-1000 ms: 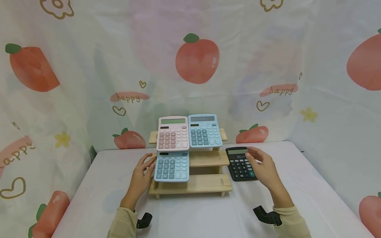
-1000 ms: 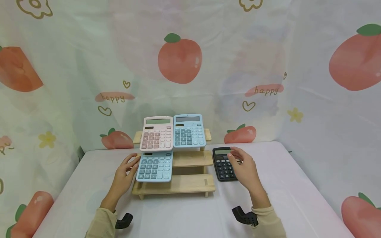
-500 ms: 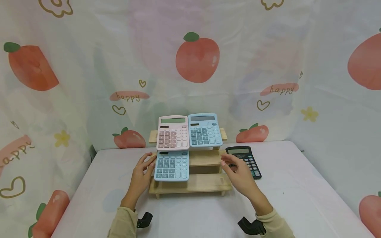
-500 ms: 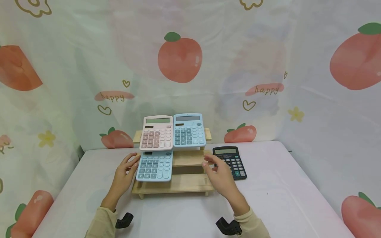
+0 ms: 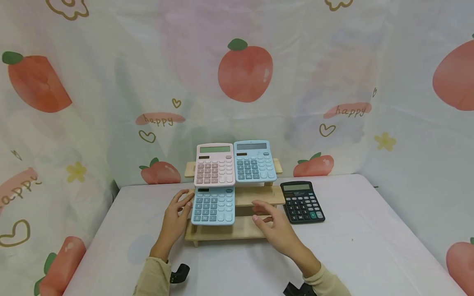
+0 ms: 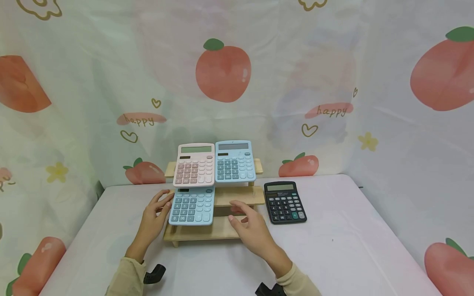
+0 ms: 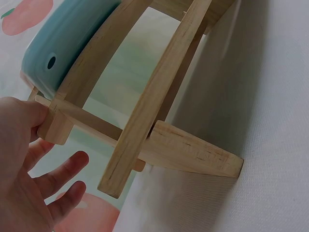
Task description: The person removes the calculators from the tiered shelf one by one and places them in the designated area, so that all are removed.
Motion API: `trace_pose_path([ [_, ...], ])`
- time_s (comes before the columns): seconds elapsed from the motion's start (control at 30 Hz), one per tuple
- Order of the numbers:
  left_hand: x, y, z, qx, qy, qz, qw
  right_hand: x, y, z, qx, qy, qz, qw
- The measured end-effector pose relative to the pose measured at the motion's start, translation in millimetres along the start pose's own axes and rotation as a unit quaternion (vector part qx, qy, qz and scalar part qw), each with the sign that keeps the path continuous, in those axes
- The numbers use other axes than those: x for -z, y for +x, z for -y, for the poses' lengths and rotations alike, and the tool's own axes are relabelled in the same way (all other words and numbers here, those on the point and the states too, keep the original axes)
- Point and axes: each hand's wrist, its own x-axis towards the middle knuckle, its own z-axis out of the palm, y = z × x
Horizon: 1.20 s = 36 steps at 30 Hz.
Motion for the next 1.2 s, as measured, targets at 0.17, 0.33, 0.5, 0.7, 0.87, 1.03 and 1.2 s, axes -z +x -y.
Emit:
trace_pose_path([
  [0.17,-0.2,-0.2,0.4,-0.002,-0.003,-0.001,1.0000,-9,-1.8,2,0.000,0.018,0.016,0.9997],
  [0.33,1.2,-0.2,1.1,0.005,-0.003,0.004,1.0000,-17,-2.8,3,0.015,0.031,0.028,0.9990],
  [0.5,0.6,0.2,1.1,0.002,-0.002,0.000,1.0000,-21,-2.7,1,0.024,0.037,0.043,0.9981],
  [0.7,-1.8,0.3,2.2,-0.006,-0.005,-0.005,1.0000,-25,0.0,-1,0.022,0.038,0.058,0.9973],
  [0.87,-3.4,0.2,3.9,-0.004,-0.003,-0.004,1.0000,-29,6.2,1,0.021,0.053,0.066,0.9962],
  [1.03,-3.8,0.4,4.2,0.000,-0.004,-0.001,1.0000,-34,13.7,3,0.032,0.068,0.076,0.9942],
  [1.2,-2.7,0.7,2.7,0.007,-0.003,0.000,1.0000,-39,23.0,2,0.019,0.093,0.077,0.9925],
])
